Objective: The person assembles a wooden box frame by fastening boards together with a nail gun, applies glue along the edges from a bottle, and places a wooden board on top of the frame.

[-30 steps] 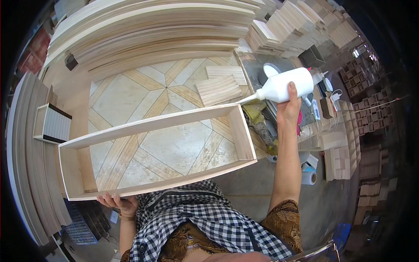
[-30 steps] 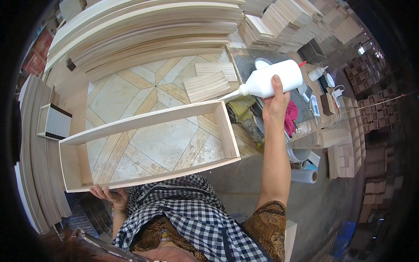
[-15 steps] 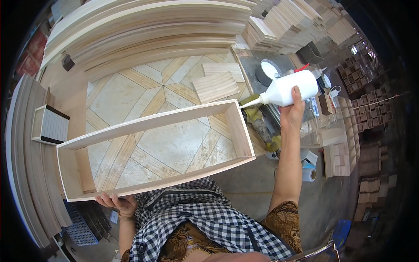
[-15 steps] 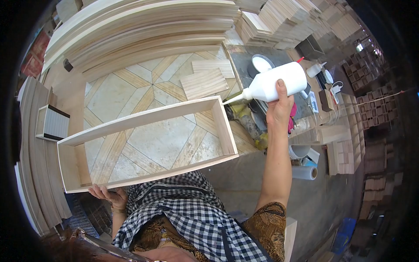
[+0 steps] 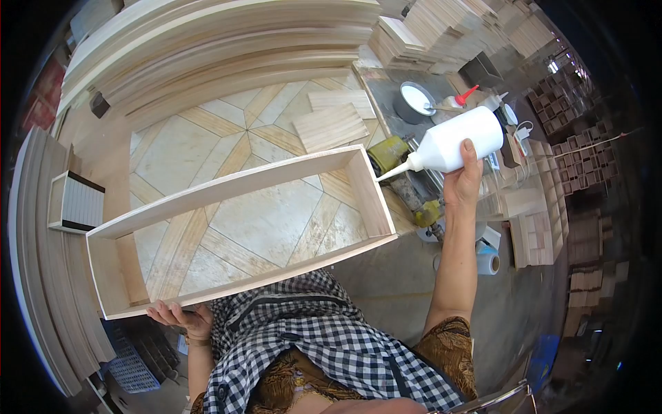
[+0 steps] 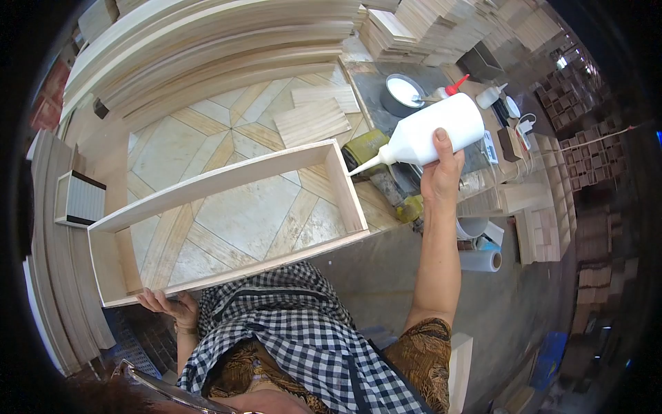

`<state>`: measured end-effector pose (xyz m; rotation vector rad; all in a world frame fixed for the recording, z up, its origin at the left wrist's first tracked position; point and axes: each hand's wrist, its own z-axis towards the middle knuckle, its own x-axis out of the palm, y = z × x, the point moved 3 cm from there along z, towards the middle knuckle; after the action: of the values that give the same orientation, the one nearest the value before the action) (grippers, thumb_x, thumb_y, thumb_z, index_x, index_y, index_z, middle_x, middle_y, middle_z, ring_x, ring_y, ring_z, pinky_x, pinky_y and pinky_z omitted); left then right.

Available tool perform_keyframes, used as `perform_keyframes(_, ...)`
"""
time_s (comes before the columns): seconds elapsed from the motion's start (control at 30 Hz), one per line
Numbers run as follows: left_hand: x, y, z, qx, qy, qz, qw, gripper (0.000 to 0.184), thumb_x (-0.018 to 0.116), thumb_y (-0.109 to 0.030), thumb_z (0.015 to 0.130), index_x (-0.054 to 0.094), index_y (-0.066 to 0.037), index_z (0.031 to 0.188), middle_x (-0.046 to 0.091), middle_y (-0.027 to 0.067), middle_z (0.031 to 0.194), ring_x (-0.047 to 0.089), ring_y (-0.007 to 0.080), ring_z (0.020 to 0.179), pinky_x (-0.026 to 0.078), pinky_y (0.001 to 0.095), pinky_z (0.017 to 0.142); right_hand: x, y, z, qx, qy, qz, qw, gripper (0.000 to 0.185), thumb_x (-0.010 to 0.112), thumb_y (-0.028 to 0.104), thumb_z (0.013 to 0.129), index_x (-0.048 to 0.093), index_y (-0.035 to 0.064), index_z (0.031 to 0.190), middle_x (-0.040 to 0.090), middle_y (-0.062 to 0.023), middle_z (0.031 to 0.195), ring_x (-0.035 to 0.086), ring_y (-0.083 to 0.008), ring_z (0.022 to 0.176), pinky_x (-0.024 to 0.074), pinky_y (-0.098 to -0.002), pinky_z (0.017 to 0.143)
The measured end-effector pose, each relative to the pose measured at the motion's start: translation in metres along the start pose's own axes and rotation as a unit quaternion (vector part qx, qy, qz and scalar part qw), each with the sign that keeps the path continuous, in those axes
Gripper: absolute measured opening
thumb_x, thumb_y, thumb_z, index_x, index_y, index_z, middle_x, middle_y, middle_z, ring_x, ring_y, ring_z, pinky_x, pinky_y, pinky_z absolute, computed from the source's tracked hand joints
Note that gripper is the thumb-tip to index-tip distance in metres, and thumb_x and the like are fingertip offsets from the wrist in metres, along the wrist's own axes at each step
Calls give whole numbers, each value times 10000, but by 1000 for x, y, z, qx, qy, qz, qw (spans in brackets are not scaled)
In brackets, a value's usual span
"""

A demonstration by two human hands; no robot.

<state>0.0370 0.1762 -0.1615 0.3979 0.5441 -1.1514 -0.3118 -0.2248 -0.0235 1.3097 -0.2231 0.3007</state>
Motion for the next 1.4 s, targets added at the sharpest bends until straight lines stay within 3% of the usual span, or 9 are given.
perform_keyframes(0.3, -1, -1, 1, -4, 6, -2, 1000, 525, 461, -239, 909, 205, -70, 1335, 182, 212, 1390, 106, 450, 1315, 116, 649, 1026, -18, 8, -16, -8, -8, 6, 1000, 540, 660, 201, 805, 403, 3, 1237, 534, -87, 1135, 522, -205, 1097, 409, -386, 975)
perform_keyframes(0.6, -2, -3, 5, -1, 0, -11, 1000, 522, 467, -224, 908, 218, -66, 1339, 195, 223, 1387, 129, 444, 1311, 118, 634, 1034, -32, 16, -34, -18, -27, 14, 999, 572, 654, 207, 803, 380, -3, 1260, 520, -101, 1156, 512, -226, 1111, 406, -400, 980)
perform_keyframes(0.7, -2, -4, 5, -1, 0, -19, 1000, 526, 474, -190, 903, 221, -70, 1349, 188, 215, 1409, 106, 437, 1326, 121, 618, 1041, -28, 24, -42, -26, -30, 9, 999, 608, 692, 217, 762, 391, -28, 1230, 508, -103, 1105, 509, -207, 1063, 398, -354, 948)
perform_keyframes(1.2, -3, -4, 8, -2, -9, -29, 1000, 529, 507, -196, 896, 247, -69, 1338, 200, 204, 1405, 113, 433, 1323, 124, 613, 1044, -59, 26, -64, -5, -6, 60, 998, 577, 655, 231, 804, 386, -12, 1252, 529, -108, 1143, 527, -236, 1095, 414, -408, 972)
perform_keyframes(1.4, -1, -3, 8, 6, -16, -35, 999, 524, 507, -179, 889, 255, -66, 1334, 197, 195, 1404, 111, 428, 1324, 127, 614, 1041, -63, 20, -65, -3, -48, 56, 997, 556, 644, 212, 815, 389, -5, 1258, 529, -108, 1154, 525, -233, 1096, 409, -410, 973)
